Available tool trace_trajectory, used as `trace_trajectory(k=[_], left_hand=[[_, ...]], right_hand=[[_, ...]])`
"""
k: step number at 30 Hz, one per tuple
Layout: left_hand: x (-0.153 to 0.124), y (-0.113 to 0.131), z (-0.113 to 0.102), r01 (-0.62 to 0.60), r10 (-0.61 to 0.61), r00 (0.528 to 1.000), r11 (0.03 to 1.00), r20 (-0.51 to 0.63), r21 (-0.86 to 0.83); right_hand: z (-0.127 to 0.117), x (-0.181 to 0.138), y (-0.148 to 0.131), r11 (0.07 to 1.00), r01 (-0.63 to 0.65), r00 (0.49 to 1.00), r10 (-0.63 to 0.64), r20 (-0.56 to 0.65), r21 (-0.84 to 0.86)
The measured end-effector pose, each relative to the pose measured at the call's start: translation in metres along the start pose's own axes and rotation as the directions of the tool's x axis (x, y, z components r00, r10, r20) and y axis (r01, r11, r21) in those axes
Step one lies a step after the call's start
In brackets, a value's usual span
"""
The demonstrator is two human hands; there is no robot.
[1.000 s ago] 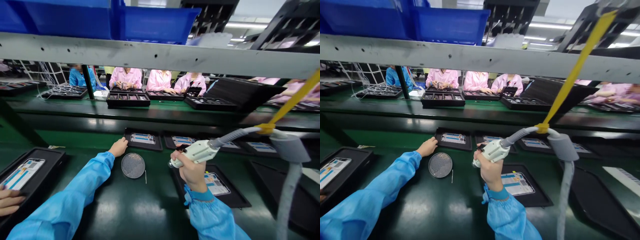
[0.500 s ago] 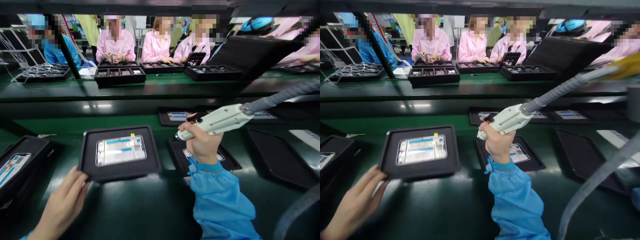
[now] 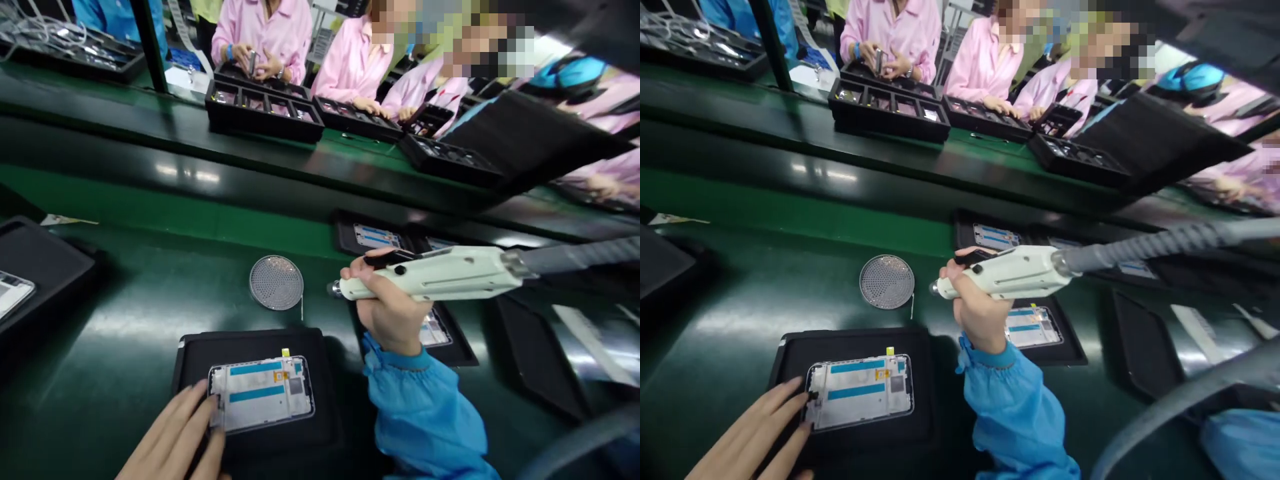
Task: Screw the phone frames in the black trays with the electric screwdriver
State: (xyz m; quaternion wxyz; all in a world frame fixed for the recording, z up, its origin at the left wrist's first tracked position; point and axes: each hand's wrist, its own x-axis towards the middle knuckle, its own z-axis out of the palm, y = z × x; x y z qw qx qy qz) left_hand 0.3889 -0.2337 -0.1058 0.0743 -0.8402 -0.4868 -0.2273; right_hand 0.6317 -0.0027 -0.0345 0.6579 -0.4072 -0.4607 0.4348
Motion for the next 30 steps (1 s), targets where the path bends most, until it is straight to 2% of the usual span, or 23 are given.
trace_trajectory(k=[3, 6, 9, 13, 20, 30], left_hand=[[0.05, -0.008, 0.005, -0.137, 0.14, 0.989, 0.989, 0.048, -0.062], [0.073, -0.018, 0.014, -0.253, 0.271, 0.949, 0.959, 0.159, -0.126], [0.072, -0.023, 0.026, -0.28, 0.309, 0.935, 0.944, 0.175, -0.173], [0.064, -0.023, 0.038, -0.271, 0.304, 0.942, 0.939, 0.142, -0.209], [0.064, -0.017, 0.045, -0.238, 0.27, 0.957, 0.941, 0.111, -0.24], [0.064, -0.015, 0.046, -0.228, 0.257, 0.961, 0.947, 0.106, -0.227]], right_hand=[[0.031, -0.004, 0.012, 0.999, -0.044, 0.991, 0.041, 0.13, 0.018], [0.058, -0.01, 0.03, 0.999, -0.032, 0.972, 0.037, 0.233, -0.023], [0.072, -0.015, 0.049, 0.997, -0.023, 0.958, 0.042, 0.283, -0.073], [0.074, -0.018, 0.062, 0.994, -0.052, 0.946, 0.079, 0.313, -0.096], [0.074, -0.016, 0.063, 0.997, -0.076, 0.945, 0.081, 0.316, -0.027], [0.072, -0.017, 0.064, 0.996, -0.075, 0.944, 0.088, 0.319, -0.053]])
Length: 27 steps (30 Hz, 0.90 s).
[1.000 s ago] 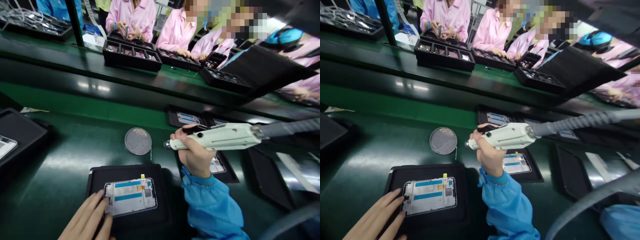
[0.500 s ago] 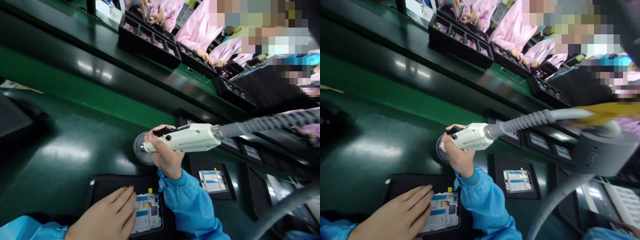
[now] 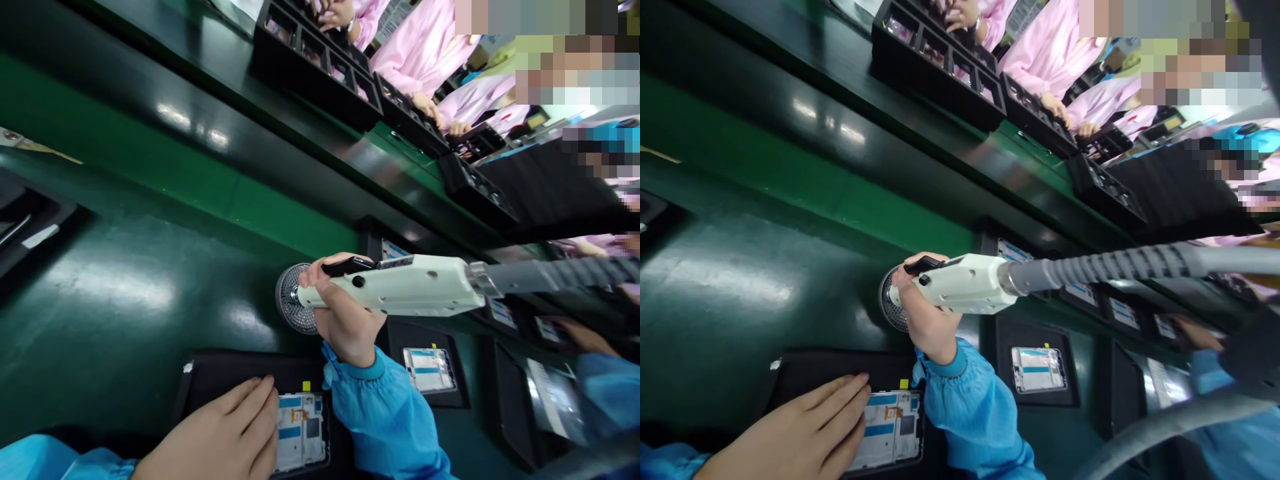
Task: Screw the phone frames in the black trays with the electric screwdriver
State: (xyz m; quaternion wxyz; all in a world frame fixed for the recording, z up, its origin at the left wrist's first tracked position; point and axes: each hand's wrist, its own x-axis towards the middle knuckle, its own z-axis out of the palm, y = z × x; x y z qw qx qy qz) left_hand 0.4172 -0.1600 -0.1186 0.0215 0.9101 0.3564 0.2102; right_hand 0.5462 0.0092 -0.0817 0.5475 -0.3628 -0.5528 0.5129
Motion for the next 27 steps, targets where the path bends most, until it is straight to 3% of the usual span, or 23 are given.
trace_trajectory(k=[7, 12, 15, 17, 21, 27], left_hand=[[-0.002, 0.001, 0.002, 0.009, -0.009, 1.0, 1.0, 0.016, -0.027], [0.001, -0.002, -0.007, -0.01, 0.013, 0.998, 0.999, 0.062, -0.039], [0.002, -0.002, -0.012, 0.009, -0.006, 0.998, 0.999, 0.06, -0.047], [0.001, -0.002, -0.012, 0.02, -0.018, 0.999, 0.999, 0.049, -0.047], [-0.001, -0.001, -0.01, 0.016, -0.013, 0.999, 0.999, 0.051, -0.048], [-0.001, -0.002, -0.01, -0.02, 0.021, 0.999, 0.999, 0.04, -0.036]], right_hand=[[0.001, -0.001, 0.004, 0.999, 0.026, 1.0, -0.025, 0.017, -0.035], [-0.008, -0.009, -0.04, 0.995, 0.062, 0.998, -0.062, 0.006, 0.072], [-0.022, -0.034, -0.069, 0.995, 0.102, 0.995, -0.102, -0.013, 0.024], [-0.029, -0.055, -0.078, 0.998, 0.058, 0.998, -0.058, 0.01, 0.004], [-0.032, -0.087, -0.075, 0.999, -0.038, 0.994, 0.041, 0.104, -0.026], [-0.024, -0.096, -0.065, 0.999, -0.044, 0.982, 0.048, 0.185, -0.026]])
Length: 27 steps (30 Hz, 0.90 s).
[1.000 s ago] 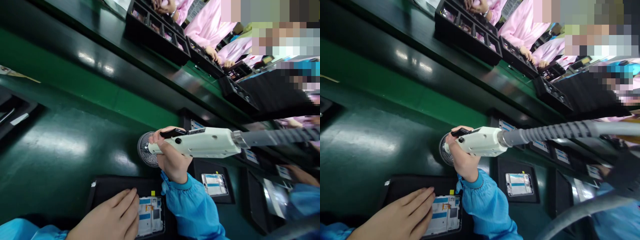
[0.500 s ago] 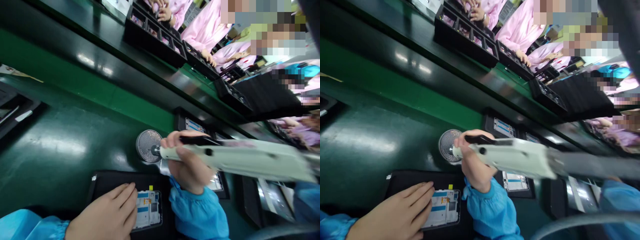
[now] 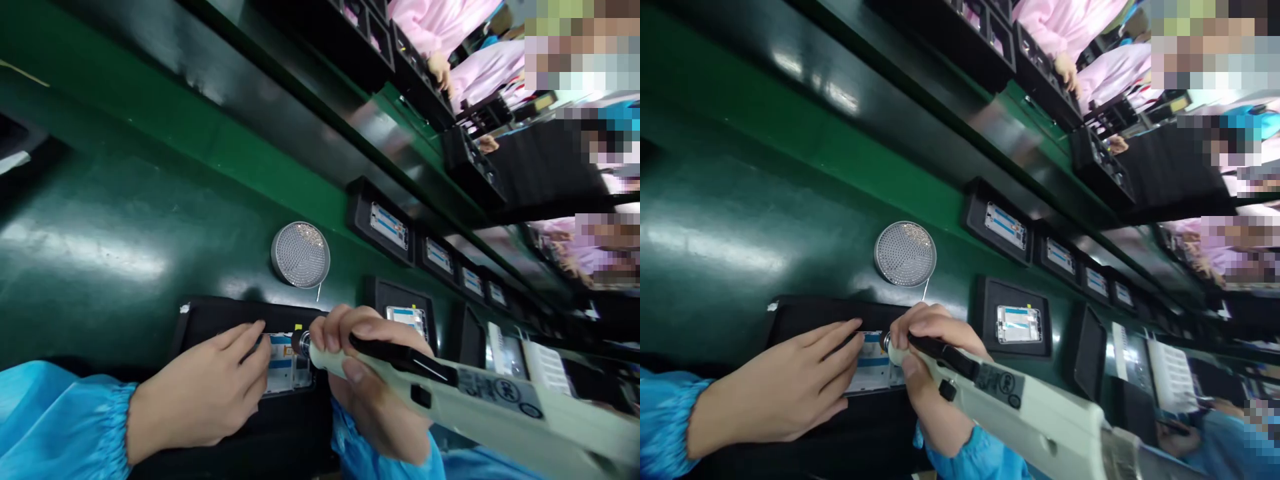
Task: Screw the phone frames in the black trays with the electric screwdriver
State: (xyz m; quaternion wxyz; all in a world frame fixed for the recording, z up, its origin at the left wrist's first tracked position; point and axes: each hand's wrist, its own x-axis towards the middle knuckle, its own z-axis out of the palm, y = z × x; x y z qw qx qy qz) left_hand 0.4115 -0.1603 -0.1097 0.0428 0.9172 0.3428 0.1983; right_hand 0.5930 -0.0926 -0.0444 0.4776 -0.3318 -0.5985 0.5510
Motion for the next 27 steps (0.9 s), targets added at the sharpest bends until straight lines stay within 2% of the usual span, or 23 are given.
trace_trajectory(k=[10, 27], left_hand=[[0.0018, 0.0015, 0.001, -0.023, 0.023, 0.999, 1.0, 0.037, -0.008], [0.0047, 0.0013, -0.0027, -0.017, 0.017, 0.999, 1.0, 0.037, -0.004]], right_hand=[[0.0049, -0.0013, 0.0017, 0.998, -0.049, 0.999, 0.05, 0.006, -0.039], [0.006, -0.0007, 0.0028, 0.997, -0.037, 0.999, 0.039, 0.029, -0.073]])
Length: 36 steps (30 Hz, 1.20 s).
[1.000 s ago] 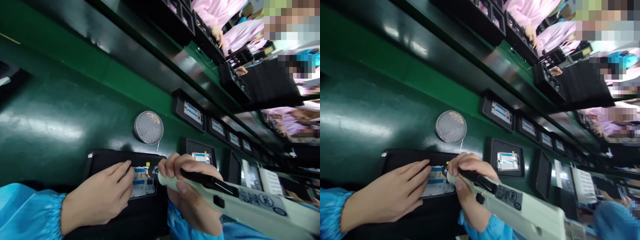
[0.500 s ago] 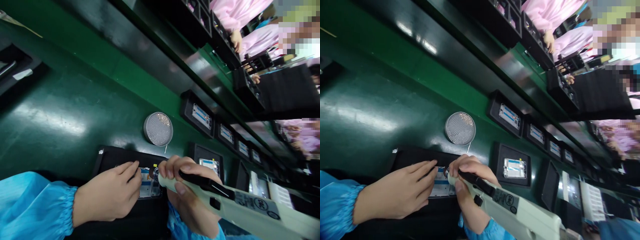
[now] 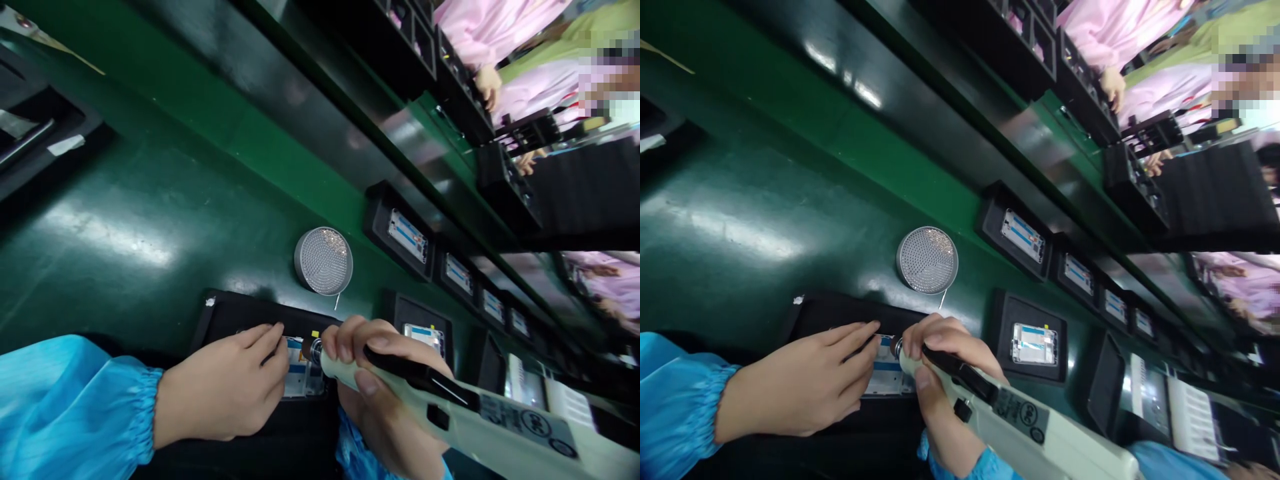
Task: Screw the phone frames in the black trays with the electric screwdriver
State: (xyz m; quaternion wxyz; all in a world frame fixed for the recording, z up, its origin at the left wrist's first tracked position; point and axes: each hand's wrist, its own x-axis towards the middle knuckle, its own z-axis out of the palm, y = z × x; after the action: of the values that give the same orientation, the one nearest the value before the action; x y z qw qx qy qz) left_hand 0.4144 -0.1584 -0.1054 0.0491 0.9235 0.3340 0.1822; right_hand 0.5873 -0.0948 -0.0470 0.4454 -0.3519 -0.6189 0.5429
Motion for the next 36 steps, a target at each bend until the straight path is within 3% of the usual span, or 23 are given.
trace_trajectory(k=[14, 22, 25, 29, 31, 36], left_hand=[[0.0, 0.001, 0.001, 0.017, -0.018, 1.0, 1.0, -0.007, -0.025], [-0.001, -0.003, 0.004, 0.121, -0.123, 0.992, 0.989, -0.015, -0.083], [0.001, -0.002, 0.0, 0.156, -0.155, 0.988, 0.986, 0.027, -0.051], [0.004, 0.012, -0.017, 0.069, -0.058, 0.996, 0.984, -0.069, 0.165], [0.004, 0.021, -0.029, 0.011, 0.011, 0.994, 0.978, -0.107, 0.207], [0.006, 0.029, -0.054, -0.071, 0.074, 0.997, 0.991, -0.022, 0.115]], right_hand=[[0.0, -0.002, 0.001, 1.0, -0.008, 1.0, 0.008, 0.022, 0.006], [-0.004, 0.0, 0.017, 0.996, 0.052, 0.999, -0.052, 0.005, 0.071], [-0.019, 0.012, 0.003, 0.987, 0.116, 0.985, -0.101, -0.141, 0.107], [-0.05, 0.028, -0.027, 0.959, 0.259, 0.882, -0.186, -0.433, 0.115], [-0.064, 0.031, -0.036, 0.948, 0.289, 0.846, -0.189, -0.498, 0.131], [-0.075, 0.034, -0.042, 0.926, 0.338, 0.788, -0.18, -0.588, 0.169]])
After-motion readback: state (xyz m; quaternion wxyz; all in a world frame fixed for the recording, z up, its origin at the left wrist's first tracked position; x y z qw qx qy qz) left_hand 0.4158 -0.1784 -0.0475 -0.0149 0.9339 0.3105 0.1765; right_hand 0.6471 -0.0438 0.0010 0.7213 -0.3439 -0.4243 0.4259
